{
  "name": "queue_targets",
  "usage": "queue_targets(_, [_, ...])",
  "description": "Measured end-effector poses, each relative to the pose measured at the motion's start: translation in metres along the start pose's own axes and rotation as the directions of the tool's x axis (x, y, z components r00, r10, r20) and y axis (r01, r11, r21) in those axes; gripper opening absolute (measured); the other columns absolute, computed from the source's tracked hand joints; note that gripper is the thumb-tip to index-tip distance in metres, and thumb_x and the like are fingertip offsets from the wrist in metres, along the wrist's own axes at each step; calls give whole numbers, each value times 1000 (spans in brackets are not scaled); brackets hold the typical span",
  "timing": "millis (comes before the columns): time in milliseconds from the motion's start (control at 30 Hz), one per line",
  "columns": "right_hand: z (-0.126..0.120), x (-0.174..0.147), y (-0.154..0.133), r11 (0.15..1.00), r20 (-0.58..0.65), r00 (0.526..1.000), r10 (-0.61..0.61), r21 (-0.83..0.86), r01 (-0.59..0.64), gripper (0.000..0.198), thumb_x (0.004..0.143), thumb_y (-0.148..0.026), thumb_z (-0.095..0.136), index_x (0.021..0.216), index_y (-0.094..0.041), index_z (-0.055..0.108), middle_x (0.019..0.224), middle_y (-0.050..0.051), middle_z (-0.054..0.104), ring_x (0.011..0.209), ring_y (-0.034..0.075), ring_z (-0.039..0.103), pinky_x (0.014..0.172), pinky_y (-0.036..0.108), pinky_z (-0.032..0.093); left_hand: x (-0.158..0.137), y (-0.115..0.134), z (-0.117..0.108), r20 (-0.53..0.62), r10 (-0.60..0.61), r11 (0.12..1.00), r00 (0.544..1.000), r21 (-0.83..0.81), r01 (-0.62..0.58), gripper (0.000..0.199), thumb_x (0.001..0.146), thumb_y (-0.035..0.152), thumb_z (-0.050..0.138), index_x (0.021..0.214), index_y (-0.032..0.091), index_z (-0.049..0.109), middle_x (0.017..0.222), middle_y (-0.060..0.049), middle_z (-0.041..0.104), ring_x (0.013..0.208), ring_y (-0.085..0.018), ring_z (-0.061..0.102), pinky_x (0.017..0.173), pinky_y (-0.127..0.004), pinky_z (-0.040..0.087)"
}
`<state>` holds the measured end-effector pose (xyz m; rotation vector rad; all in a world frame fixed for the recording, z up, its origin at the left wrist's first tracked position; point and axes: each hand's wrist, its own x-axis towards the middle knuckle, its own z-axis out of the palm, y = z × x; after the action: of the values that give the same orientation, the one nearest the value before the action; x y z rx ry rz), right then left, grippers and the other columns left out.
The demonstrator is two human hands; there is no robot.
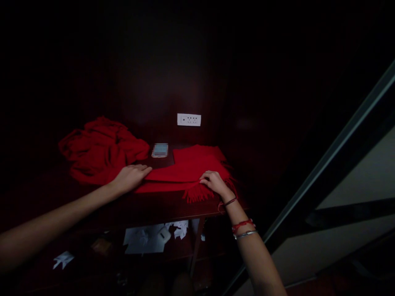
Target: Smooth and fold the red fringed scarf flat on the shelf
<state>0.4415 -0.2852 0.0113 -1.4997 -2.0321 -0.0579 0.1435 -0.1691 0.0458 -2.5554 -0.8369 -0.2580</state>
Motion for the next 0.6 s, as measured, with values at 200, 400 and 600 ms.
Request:
queue_targets(200, [-1,0,1,1000,17,1000,18,3,-18,16,75,-29,52,74,-16,62,72,5,61,68,14,54,64,24,40,-46,-117,-1,91,71,986,993,145,-84,40,74,8,22,102,16,50,102,-5,54,93,-19,48,83,-36,32])
queue_targets(400, [-1,1,0,1000,28,1000,6,26,-7,17,75,-31,52,75,-18,63,75,5,61,72,15,55,67,26,40,-55,-103,-9,240,135,986,961,-129,-106,47,71,24,43,117,24,39,120,-5,41,107,-22,38,84,-38,33])
queue_targets(600, [-6,0,-7,988,73,997,-11,155,0,21,73,-34,54,84,-20,63,83,4,61,78,15,55,72,26,40,-4,27,-16,11,320,889,947,-350,-297,46,76,43,42,118,24,38,117,-6,42,103,-19,42,86,-30,35])
